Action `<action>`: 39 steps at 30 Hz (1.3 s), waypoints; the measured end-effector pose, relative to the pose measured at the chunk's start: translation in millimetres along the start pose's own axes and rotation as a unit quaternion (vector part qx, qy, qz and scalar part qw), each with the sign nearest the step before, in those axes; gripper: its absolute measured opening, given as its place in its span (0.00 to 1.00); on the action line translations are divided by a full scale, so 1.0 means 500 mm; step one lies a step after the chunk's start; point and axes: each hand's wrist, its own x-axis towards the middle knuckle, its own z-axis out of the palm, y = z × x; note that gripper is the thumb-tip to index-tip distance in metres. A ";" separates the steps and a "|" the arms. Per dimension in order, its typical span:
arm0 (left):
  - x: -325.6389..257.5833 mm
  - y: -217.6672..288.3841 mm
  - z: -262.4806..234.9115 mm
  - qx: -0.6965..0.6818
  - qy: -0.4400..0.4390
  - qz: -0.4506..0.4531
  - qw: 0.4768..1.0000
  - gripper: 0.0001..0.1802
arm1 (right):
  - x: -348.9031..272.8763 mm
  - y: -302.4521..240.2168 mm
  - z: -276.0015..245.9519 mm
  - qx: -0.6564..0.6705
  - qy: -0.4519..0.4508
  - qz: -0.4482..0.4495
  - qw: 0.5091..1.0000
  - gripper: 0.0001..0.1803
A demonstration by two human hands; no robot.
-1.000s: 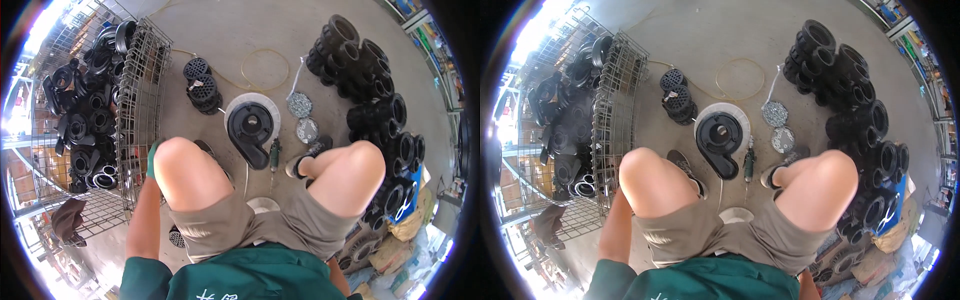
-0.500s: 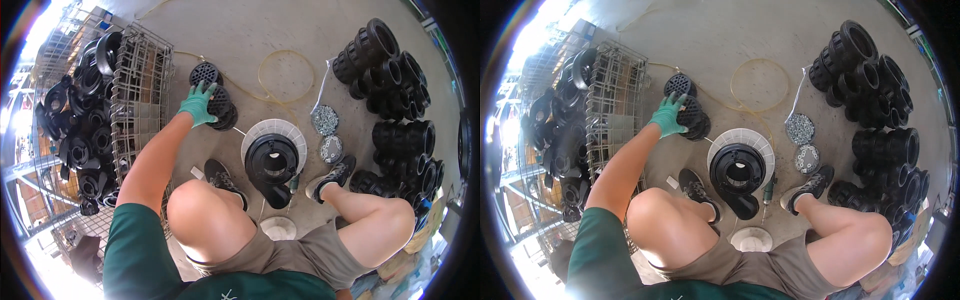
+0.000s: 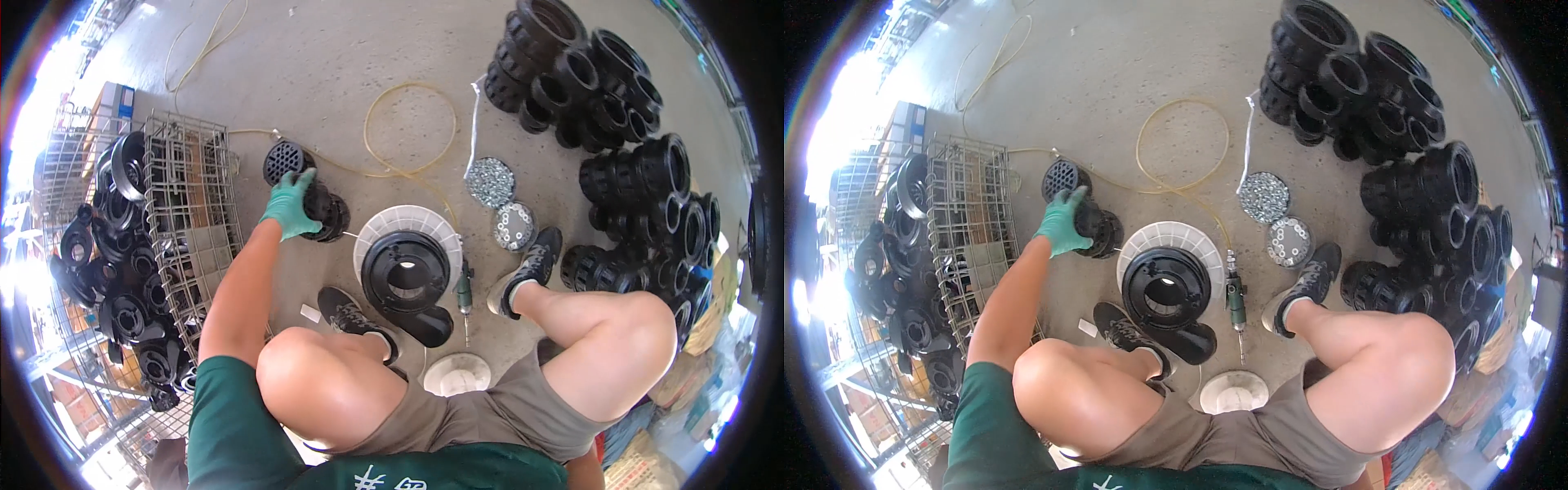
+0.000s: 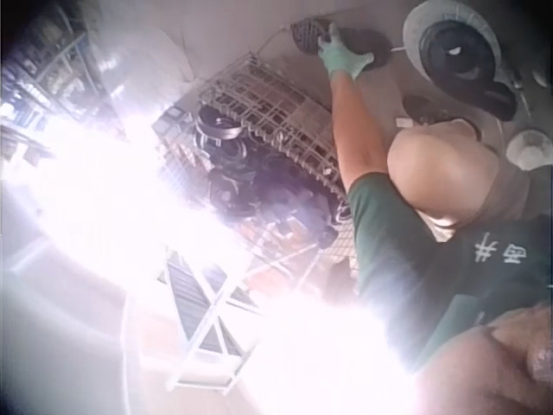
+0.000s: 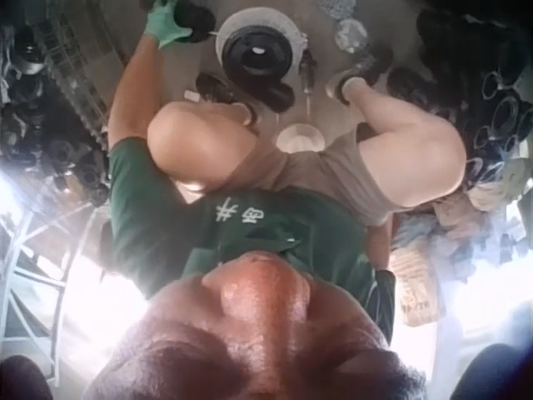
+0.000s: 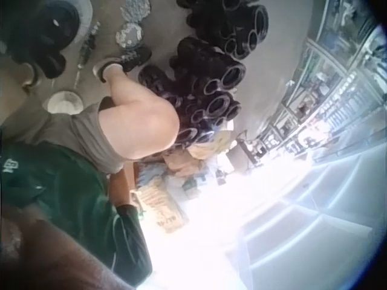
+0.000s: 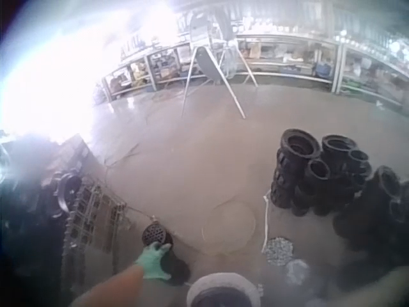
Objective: The person assembles vent covers by placing a plastic circular grill onto a metal housing, inserting a screw, and tightening it using a pneumatic screwdriver. They then use a hammer to tap the edges of the grill into place.
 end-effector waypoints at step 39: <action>-0.742 0.702 -0.298 0.113 0.229 0.437 0.862 0.73 | -0.425 -0.507 -0.076 0.568 -0.450 -0.379 0.575 0.45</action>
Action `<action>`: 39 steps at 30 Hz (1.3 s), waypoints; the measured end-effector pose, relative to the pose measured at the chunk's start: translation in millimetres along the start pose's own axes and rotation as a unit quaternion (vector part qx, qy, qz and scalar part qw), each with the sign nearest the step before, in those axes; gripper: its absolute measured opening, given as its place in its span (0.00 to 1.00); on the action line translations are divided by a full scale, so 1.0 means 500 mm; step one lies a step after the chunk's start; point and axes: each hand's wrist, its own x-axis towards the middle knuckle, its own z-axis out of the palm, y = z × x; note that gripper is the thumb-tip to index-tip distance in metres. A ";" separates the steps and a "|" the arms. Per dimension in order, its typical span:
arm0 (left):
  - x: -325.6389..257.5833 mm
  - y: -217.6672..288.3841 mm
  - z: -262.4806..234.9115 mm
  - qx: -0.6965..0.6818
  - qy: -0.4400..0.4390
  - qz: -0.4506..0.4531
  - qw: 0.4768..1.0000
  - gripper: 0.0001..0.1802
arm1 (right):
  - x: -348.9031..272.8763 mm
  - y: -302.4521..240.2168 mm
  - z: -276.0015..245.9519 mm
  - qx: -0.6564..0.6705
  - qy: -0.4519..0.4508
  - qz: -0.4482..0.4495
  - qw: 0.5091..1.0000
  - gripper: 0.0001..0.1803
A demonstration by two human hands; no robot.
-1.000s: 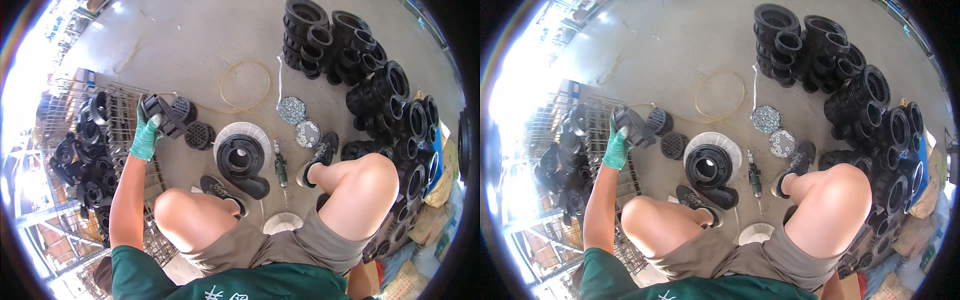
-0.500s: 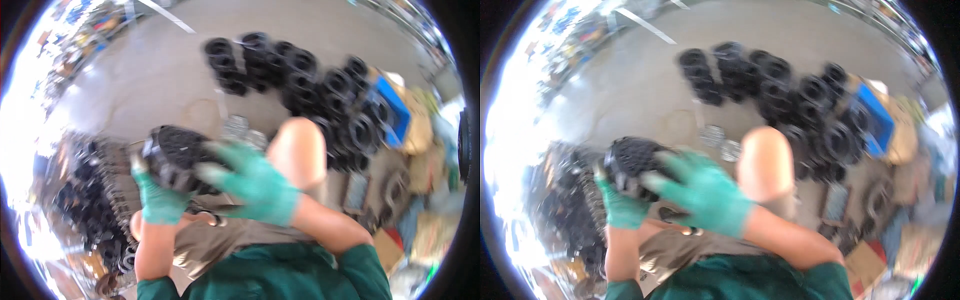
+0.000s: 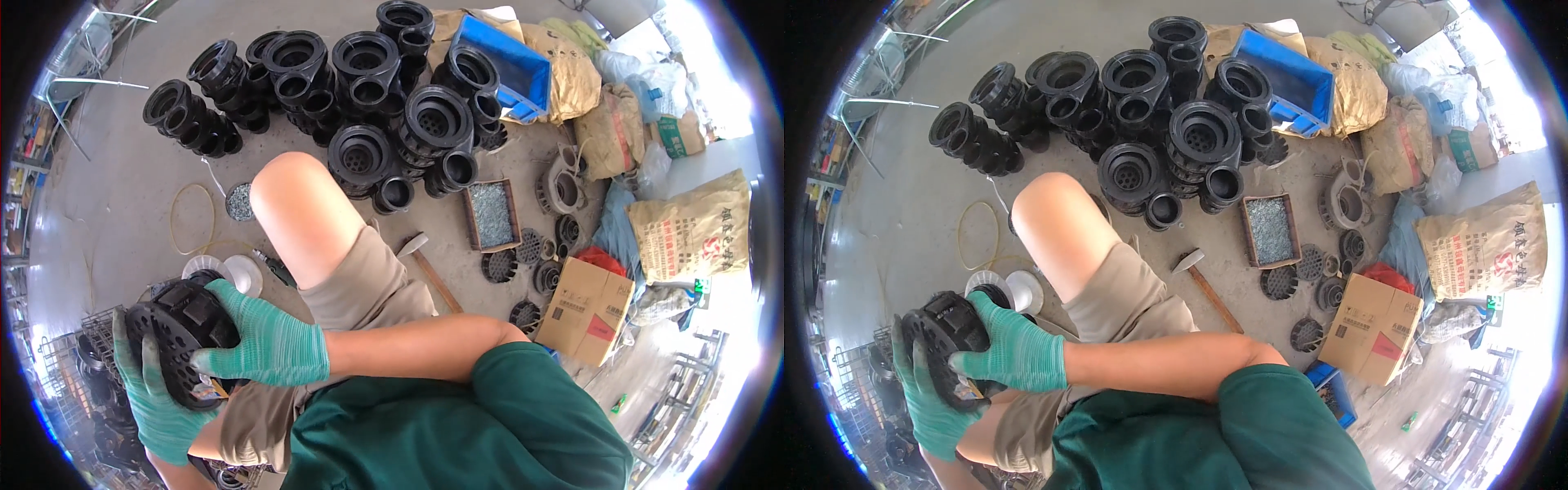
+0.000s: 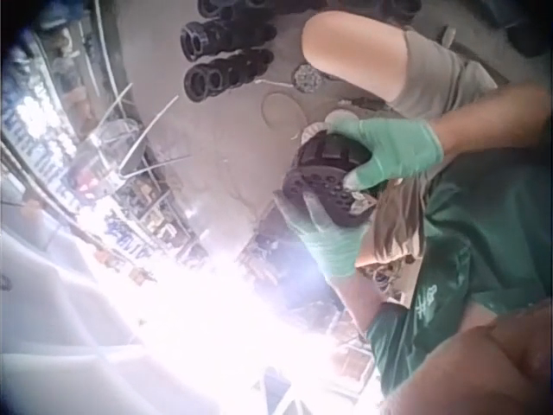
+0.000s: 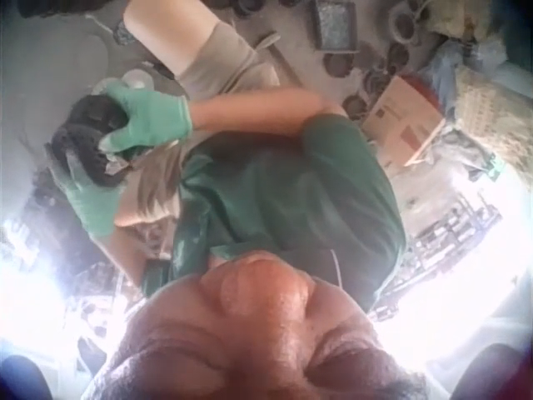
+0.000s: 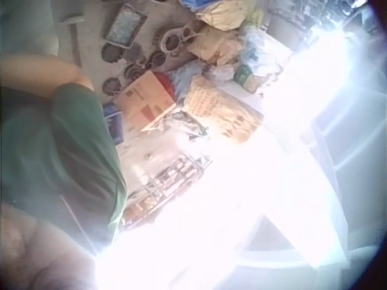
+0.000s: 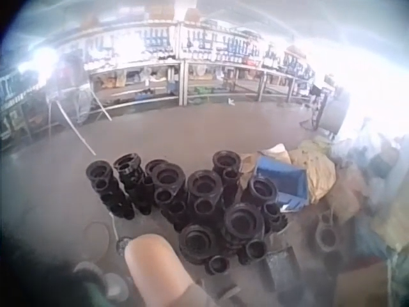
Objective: The person assembles vent covers by placing a plastic circular grill onto a metal housing, inserting a screw, and tightening it using a pneumatic screwdriver. They then use a hammer to tap the edges of the grill into place.
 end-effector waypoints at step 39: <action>-0.176 -0.155 0.112 -0.130 0.063 -0.388 0.910 0.56 | -0.610 0.556 -1.074 -0.620 0.313 0.508 0.509 0.30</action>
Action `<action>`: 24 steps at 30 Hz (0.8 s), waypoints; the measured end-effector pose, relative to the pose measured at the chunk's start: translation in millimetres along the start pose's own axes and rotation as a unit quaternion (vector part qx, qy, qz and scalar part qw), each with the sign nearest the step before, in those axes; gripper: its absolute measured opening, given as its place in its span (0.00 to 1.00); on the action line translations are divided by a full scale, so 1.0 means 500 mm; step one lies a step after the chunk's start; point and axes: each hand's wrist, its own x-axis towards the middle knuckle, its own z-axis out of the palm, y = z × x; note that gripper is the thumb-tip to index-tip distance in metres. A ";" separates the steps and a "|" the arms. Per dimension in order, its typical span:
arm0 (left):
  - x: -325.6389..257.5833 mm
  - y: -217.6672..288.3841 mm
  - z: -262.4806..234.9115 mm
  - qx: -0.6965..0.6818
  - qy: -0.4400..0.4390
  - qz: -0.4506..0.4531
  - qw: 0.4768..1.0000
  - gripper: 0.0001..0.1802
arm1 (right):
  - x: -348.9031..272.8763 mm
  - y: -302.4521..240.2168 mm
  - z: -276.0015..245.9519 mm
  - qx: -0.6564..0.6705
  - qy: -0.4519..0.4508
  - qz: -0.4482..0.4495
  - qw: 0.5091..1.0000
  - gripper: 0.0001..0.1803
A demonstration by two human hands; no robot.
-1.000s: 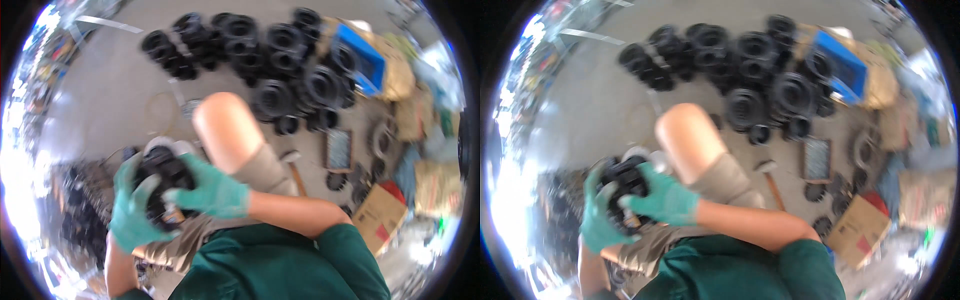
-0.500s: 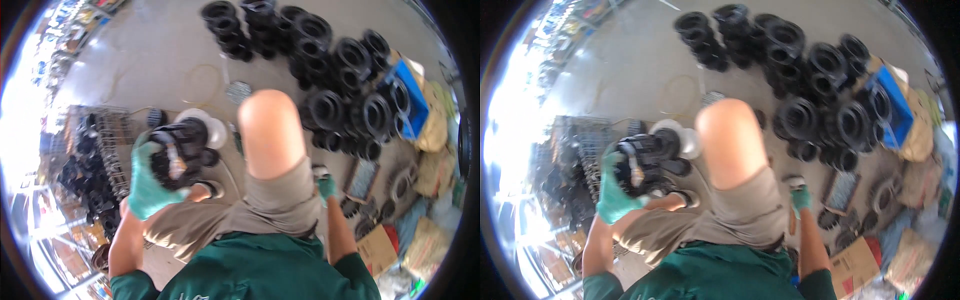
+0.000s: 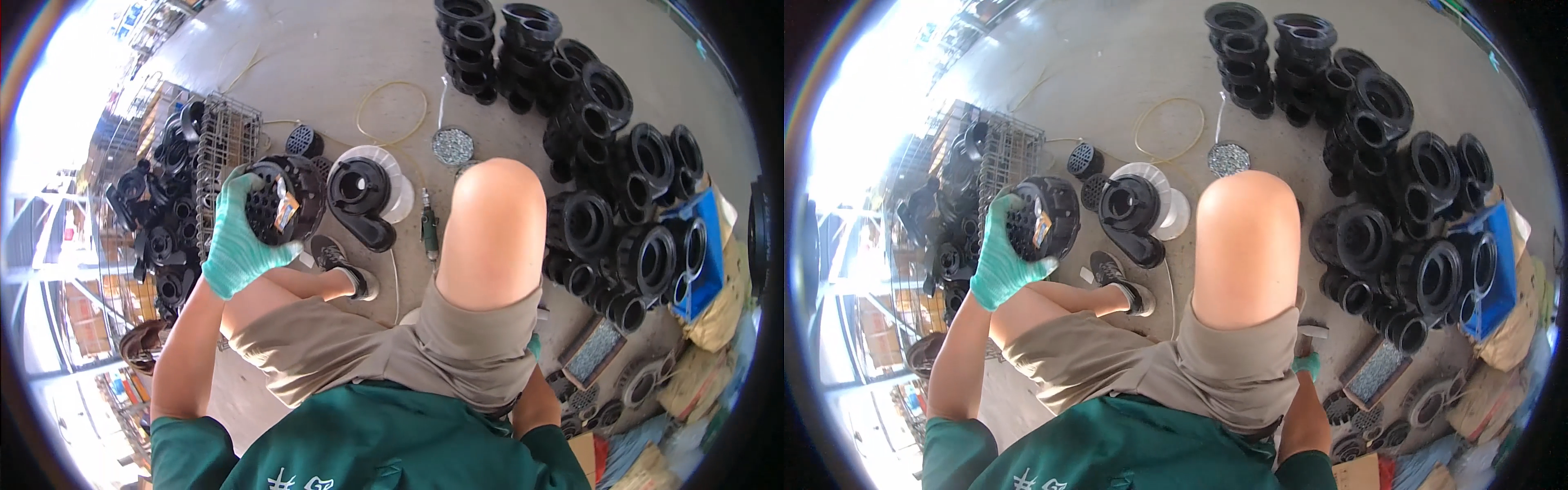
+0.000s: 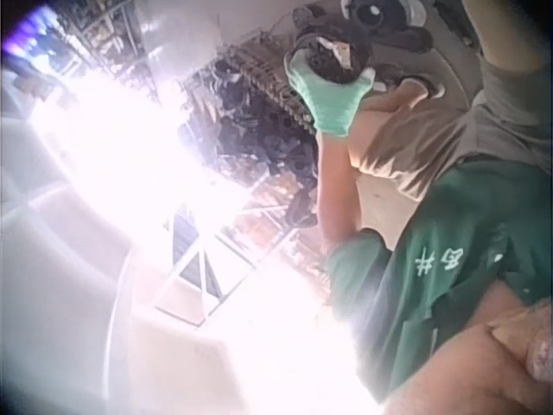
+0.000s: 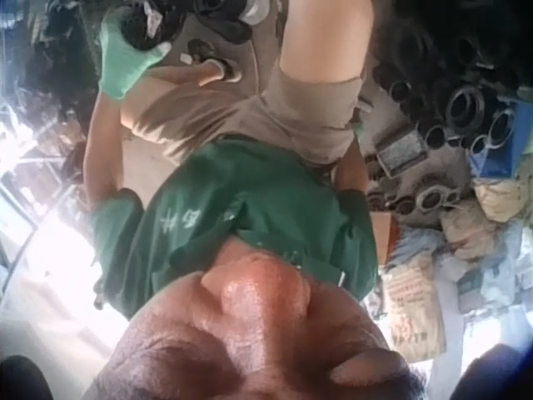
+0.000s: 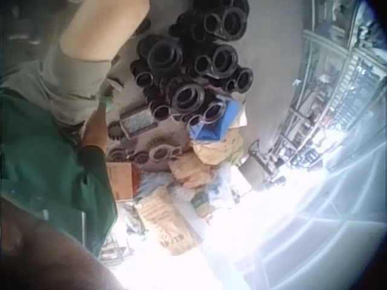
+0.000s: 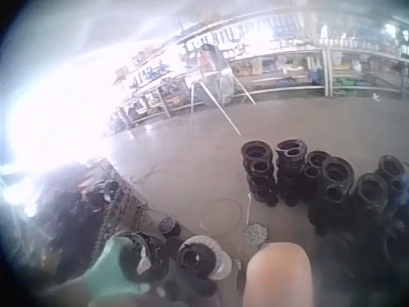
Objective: The person assembles vent covers by placing a plastic circular grill onto a metal housing, inserting a screw, and tightening it using a pneumatic screwdriver. They then use a hammer to tap the edges of the grill into place.
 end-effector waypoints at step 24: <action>0.065 -0.121 0.002 0.109 0.016 0.080 0.991 0.52 | -0.989 -0.863 -0.732 0.243 -0.186 -0.506 0.806 0.21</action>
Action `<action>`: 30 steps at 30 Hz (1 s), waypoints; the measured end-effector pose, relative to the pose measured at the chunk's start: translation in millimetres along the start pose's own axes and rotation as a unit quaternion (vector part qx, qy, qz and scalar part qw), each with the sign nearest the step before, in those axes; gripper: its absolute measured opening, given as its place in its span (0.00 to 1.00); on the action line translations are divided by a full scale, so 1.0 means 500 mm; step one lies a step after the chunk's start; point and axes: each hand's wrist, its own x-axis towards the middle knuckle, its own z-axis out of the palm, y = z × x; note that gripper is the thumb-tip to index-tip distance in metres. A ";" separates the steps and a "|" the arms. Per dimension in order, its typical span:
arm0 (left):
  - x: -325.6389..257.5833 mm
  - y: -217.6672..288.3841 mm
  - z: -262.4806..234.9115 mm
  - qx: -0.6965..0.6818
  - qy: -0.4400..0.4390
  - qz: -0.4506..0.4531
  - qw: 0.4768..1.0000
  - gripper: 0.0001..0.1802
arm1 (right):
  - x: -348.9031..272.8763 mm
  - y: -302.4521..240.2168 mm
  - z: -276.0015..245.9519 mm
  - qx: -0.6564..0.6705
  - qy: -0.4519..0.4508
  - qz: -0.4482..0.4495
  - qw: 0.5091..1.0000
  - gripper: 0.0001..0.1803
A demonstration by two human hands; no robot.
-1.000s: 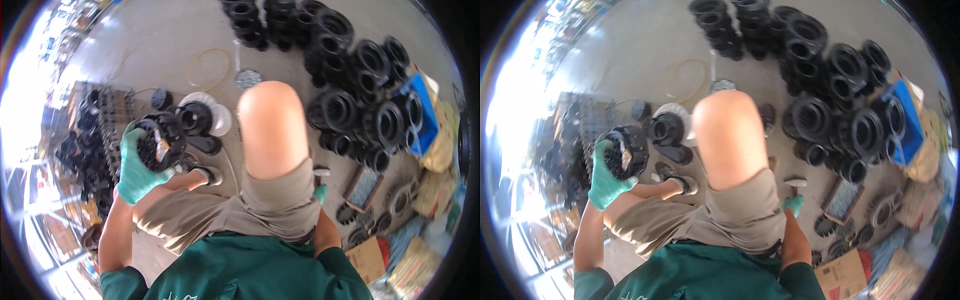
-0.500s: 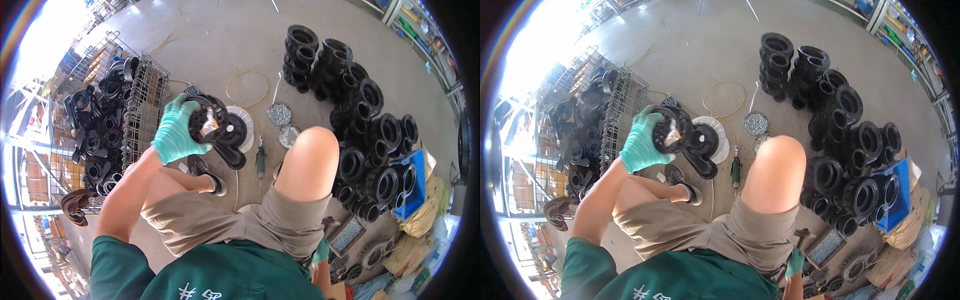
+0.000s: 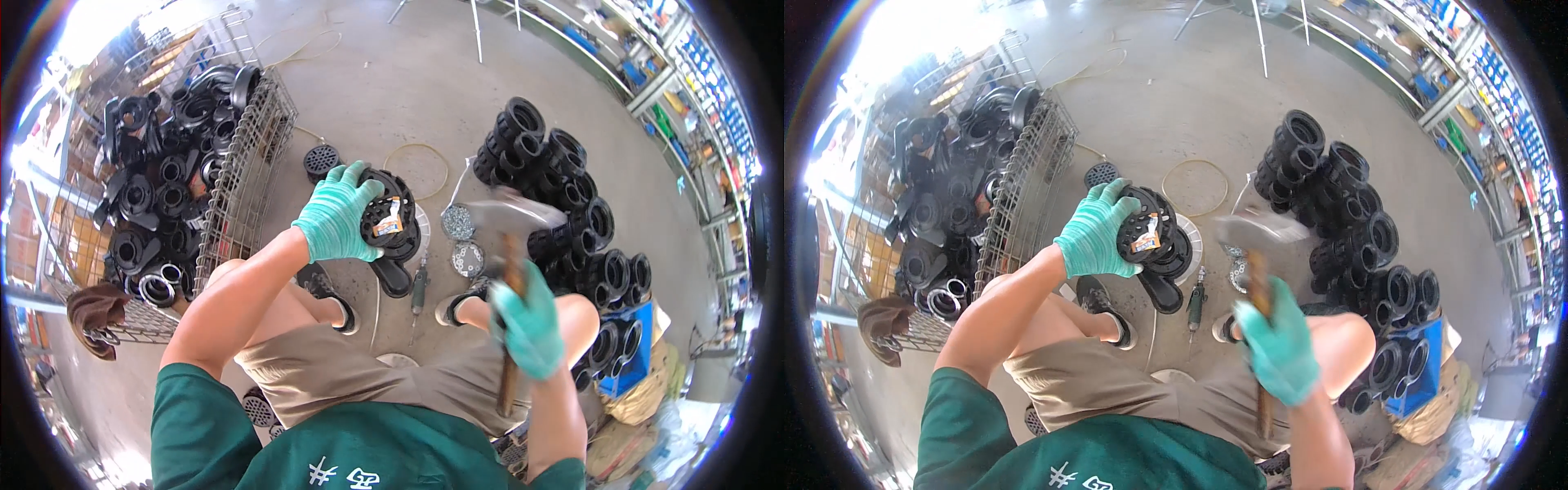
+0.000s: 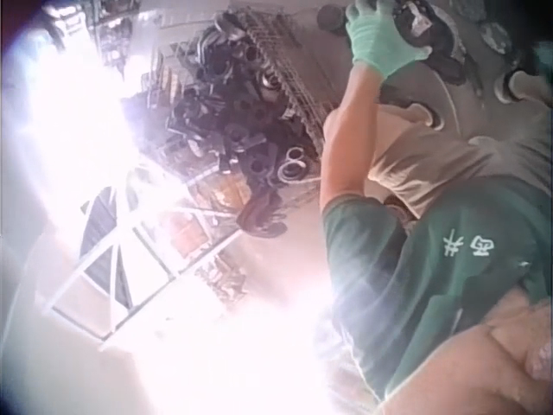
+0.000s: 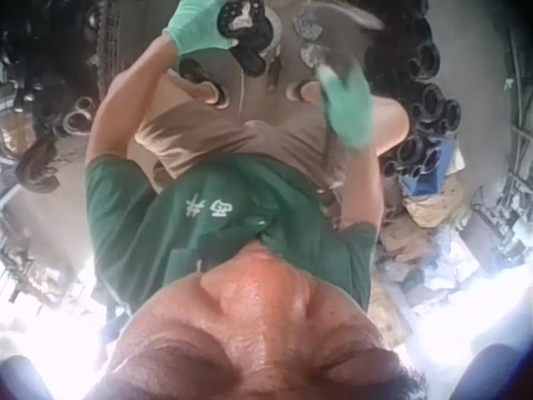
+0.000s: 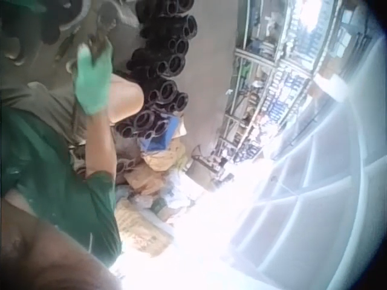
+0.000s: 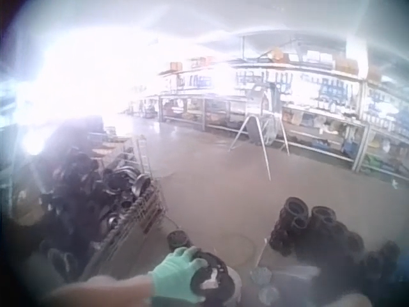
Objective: The person assembles vent covers by placing a plastic circular grill onto a metal housing, inserting a screw, and tightening it using a pneumatic screwdriver. They then use a hammer to tap the edges of the grill into place.
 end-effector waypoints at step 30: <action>0.014 0.012 0.070 -0.047 -0.081 -0.056 0.994 0.56 | 0.164 0.089 0.135 -0.176 0.007 -0.065 0.982 0.18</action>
